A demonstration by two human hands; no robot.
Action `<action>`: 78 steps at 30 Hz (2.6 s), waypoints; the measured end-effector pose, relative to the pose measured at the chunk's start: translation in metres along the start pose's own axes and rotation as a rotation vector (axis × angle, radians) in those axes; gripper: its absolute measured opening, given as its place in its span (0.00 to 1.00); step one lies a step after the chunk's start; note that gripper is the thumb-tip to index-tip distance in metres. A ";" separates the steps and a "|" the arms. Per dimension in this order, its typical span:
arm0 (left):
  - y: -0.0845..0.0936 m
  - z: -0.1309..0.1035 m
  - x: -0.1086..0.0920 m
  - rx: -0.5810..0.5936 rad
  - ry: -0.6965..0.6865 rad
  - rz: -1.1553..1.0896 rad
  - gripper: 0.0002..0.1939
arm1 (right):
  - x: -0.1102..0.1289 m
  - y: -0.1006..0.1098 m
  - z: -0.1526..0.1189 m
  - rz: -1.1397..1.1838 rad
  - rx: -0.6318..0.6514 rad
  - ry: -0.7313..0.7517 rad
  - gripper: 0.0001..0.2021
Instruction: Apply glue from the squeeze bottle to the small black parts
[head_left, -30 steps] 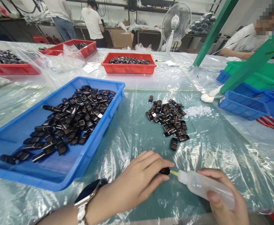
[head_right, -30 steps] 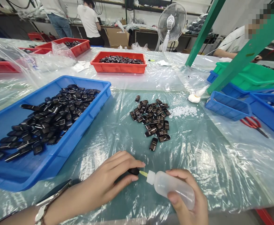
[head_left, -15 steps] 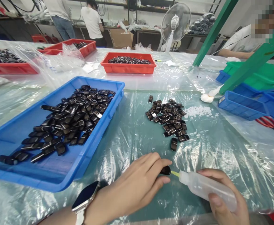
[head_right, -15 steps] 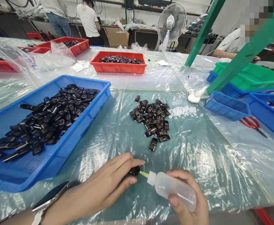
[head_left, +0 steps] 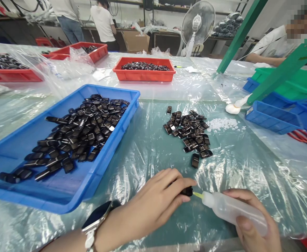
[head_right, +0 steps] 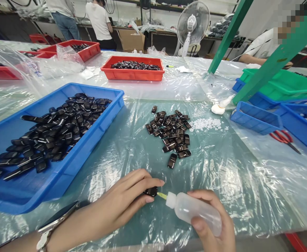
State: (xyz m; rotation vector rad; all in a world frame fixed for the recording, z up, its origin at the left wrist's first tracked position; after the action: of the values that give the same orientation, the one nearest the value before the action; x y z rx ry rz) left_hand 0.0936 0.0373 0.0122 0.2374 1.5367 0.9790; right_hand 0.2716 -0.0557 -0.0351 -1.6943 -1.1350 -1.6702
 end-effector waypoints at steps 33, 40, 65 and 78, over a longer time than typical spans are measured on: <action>0.003 0.001 -0.001 -0.005 -0.022 0.026 0.16 | 0.006 -0.001 0.002 0.006 0.010 0.017 0.27; 0.007 0.000 0.002 -0.062 0.015 -0.004 0.16 | 0.007 0.001 0.004 -0.020 0.027 0.075 0.26; 0.031 -0.019 0.055 -0.501 0.402 -0.348 0.16 | 0.016 0.031 0.095 -0.310 -0.135 0.311 0.30; 0.040 -0.015 0.028 -0.560 0.109 -0.044 0.10 | 0.066 -0.128 -0.028 -0.834 0.418 1.161 0.15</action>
State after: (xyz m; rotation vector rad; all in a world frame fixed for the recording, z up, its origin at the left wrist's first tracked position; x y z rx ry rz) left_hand 0.0581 0.0734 0.0181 -0.2477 1.2964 1.3592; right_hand 0.1435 0.0030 0.0072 0.1932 -1.4063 -2.1228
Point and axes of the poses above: each hand's wrist, its own z-axis towards the middle knuckle, its own y-axis out of the back of the hand, x = y × z, the point moved 9 cm from there along z, towards the middle knuckle, and after that the axes turned 5 degrees about x, right-handed, at the moved point
